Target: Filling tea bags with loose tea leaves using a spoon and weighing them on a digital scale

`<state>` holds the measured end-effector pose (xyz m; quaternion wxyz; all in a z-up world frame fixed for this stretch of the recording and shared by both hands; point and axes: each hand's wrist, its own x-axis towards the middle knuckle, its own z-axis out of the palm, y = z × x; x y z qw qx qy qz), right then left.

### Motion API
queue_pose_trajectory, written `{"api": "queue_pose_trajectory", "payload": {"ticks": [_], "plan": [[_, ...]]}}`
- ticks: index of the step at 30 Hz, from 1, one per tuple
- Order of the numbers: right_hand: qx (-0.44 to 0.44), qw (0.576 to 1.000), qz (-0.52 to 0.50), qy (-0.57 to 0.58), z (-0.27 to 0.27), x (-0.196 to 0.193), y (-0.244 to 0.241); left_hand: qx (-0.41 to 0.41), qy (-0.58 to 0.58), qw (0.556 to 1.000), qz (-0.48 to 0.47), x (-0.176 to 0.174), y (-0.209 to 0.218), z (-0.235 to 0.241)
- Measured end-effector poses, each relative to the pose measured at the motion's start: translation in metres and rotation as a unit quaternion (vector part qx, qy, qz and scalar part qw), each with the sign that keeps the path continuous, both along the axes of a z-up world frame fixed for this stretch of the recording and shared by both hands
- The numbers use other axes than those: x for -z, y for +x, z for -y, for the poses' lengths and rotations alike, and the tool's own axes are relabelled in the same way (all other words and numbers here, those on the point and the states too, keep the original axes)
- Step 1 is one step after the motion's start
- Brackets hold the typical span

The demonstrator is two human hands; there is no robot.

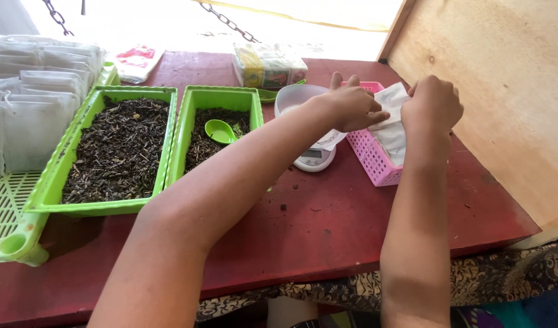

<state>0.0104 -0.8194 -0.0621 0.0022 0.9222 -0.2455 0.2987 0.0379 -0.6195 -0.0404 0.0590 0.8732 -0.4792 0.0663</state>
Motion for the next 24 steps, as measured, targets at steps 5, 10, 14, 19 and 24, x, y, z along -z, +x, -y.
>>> {"api": "queue_pose_trajectory", "payload": {"ticks": [5, 10, 14, 19, 24], "plan": [[-0.046, 0.997, 0.036, -0.052, -0.033, -0.021, -0.011, 0.024, -0.072, 0.996, 0.046, -0.004, 0.021, -0.025], [-0.153, 0.959, 0.165, -0.173, -0.084, -0.042, -0.027, -0.048, -0.177, 0.983, 0.018, -0.023, 0.033, -0.083], [-0.288, 0.933, 0.198, -0.081, -0.13, -0.05, -0.029, -0.074, -0.247, 0.966, 0.022, -0.019, 0.051, -0.144], [-0.49, 0.841, 0.159, 0.165, -0.2, -0.052, -0.046, 0.002, -0.271, 0.957, -0.1, -0.03, 0.012, -0.225], [-0.516, 0.821, 0.124, 0.209, -0.244, -0.039, -0.055, -0.005, -0.278, 0.956, -0.087, -0.026, 0.0, -0.292]]}}
